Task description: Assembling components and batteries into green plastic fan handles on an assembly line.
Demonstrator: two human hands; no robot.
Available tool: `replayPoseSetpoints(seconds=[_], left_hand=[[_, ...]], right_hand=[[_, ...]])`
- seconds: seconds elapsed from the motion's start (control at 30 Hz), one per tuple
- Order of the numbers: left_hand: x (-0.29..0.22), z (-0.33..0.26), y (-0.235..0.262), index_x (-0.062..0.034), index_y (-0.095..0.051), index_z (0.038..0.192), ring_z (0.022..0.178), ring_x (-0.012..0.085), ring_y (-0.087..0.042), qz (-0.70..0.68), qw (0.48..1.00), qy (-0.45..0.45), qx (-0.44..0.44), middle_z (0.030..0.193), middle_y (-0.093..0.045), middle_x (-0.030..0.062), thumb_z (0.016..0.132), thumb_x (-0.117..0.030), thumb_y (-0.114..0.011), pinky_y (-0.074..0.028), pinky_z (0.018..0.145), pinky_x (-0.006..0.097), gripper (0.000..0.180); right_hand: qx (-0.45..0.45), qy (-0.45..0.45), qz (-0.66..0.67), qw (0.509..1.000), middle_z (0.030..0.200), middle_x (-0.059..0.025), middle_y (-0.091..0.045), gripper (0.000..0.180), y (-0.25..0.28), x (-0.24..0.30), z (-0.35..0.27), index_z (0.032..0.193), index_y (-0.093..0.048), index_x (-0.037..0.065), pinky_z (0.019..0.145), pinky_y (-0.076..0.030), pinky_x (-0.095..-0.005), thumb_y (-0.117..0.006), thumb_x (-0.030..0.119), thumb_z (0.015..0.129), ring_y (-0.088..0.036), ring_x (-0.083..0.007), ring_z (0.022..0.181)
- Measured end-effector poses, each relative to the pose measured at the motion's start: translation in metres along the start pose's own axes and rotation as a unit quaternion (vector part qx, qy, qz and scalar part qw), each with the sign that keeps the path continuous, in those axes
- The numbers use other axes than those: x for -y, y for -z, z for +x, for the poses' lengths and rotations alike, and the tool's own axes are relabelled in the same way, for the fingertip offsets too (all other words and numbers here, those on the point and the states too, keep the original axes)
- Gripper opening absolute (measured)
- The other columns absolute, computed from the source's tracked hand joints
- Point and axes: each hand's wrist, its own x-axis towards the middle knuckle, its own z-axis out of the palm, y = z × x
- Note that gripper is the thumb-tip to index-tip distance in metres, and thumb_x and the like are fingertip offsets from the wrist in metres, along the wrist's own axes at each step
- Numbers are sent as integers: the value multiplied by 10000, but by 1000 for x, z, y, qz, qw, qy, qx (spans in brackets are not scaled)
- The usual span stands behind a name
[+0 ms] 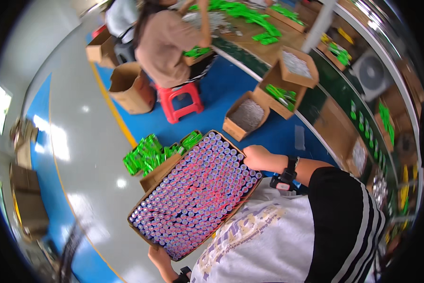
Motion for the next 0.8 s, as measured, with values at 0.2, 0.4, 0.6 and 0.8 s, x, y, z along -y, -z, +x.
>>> replayPoseSetpoints(seconds=[0.2,0.4,0.6,0.8], left_hand=[[-108,-75,103,72,-559,771,570,271,-551,-7,995,-100,23,612,-555,198,709,-99,-449,-410,554,370,212],[-248,-33,55,71,-552,745,589,255,-550,103,949,-251,161,614,-545,198,687,-125,-458,-408,558,369,224],[-446,-21,-93,52,-560,778,616,347,-547,175,854,-421,249,659,-556,226,711,-157,-466,-411,567,398,239],[-503,-20,-147,51,-555,759,545,236,-526,50,828,-452,328,601,-538,178,743,-197,-485,-396,529,365,259]], right_hand=[[-132,-9,55,990,701,-230,-568,159,75,-10,-181,680,-571,-20,631,-434,-440,-476,99,637,-557,-385,684],[-231,-195,166,939,711,-242,-565,185,92,-92,-264,717,-596,-13,617,-438,-424,-490,111,631,-559,-382,697],[-364,-286,185,867,635,-241,-568,201,156,-232,-304,709,-594,-63,533,-469,-385,-489,100,653,-590,-349,592],[-379,-327,259,826,580,-221,-551,191,179,-253,-313,701,-596,-62,471,-454,-363,-476,75,643,-573,-320,523]])
